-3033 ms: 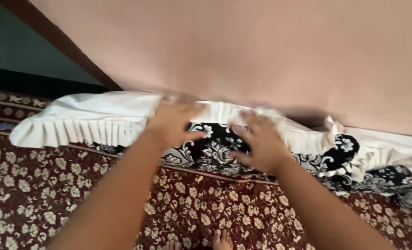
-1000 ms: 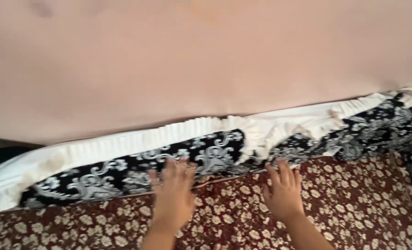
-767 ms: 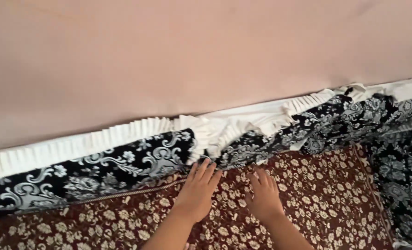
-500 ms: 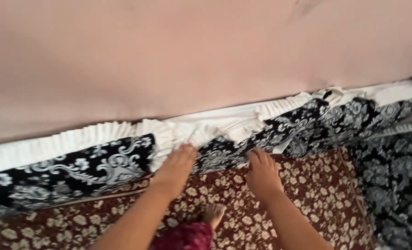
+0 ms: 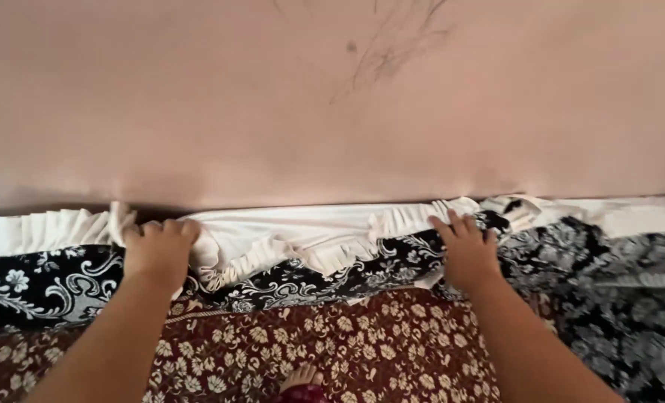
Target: The person organizes household items including a water bottle, clothing, a hairbrush, and small packets across different rooms and surfaces.
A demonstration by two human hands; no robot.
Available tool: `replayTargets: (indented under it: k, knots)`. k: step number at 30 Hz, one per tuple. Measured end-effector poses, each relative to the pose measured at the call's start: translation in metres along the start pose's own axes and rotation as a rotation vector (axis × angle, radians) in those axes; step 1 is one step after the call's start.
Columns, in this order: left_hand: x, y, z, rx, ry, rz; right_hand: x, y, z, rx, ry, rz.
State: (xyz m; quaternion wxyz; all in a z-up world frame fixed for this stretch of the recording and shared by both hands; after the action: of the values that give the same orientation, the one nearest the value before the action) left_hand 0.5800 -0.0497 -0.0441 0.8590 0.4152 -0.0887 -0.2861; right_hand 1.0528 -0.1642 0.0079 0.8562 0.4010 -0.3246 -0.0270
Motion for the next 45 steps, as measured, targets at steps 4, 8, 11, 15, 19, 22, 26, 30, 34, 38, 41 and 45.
replayTargets:
  k: [4,8,11,15,19,22,26,30,34,38,41,45]
  knots:
    - [-0.006,-0.004,0.000,-0.021,0.014,-0.017,0.002,0.037,-0.007,-0.016,0.005,0.036]
    - [0.006,-0.022,0.006,0.052,-0.150,-0.166,0.002,0.033,-0.025,-0.080,0.075,-0.067]
    - [0.011,-0.009,0.009,0.067,-0.057,0.067,0.012,0.009,-0.047,-0.047,0.181,-0.043]
    - [0.003,0.034,-0.005,0.140,0.033,0.284,0.056,-0.041,-0.079,0.065,0.289,-0.030]
    - [-0.009,0.099,0.044,0.234,0.026,0.275,0.104,-0.040,-0.096,0.021,0.151,-0.095]
    - [-0.013,0.109,0.052,0.426,0.014,0.371,0.113,-0.025,-0.084,0.048,0.112,-0.131]
    - [-0.056,0.068,0.026,0.307,0.180,0.401,0.098,0.001,-0.080,-0.109,0.047,-0.170]
    - [-0.087,0.045,0.039,0.319,0.349,0.525,0.108,0.017,-0.109,-0.140,0.069,-0.495]
    - [-0.089,0.004,0.033,0.421,0.541,0.781,0.104,0.009,-0.114,-0.005,-0.020,-0.672]
    - [-0.046,-0.012,0.039,0.768,0.715,0.573,0.071,-0.007,-0.060,0.497,-0.344,-0.637]
    - [0.039,0.025,0.073,0.640,0.531,0.409,0.033,-0.040,-0.010,0.719,-0.292,-0.543]
    - [0.157,0.030,0.055,0.219,-0.349,0.106,-0.050,-0.086,0.038,0.351,0.532,-0.317]
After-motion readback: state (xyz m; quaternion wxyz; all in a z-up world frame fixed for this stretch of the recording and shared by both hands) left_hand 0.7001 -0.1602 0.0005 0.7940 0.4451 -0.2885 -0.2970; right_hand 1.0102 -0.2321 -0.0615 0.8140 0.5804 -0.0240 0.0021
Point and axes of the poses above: each hand's wrist, its own z-axis away from the middle knuckle, its own y-axis out of the back of the hand, x = y × z, the point moved 3 cm from there along -z, towards the middle knuckle, and after that the axes turned 14 degrees about -y, right-handed, at the moved point
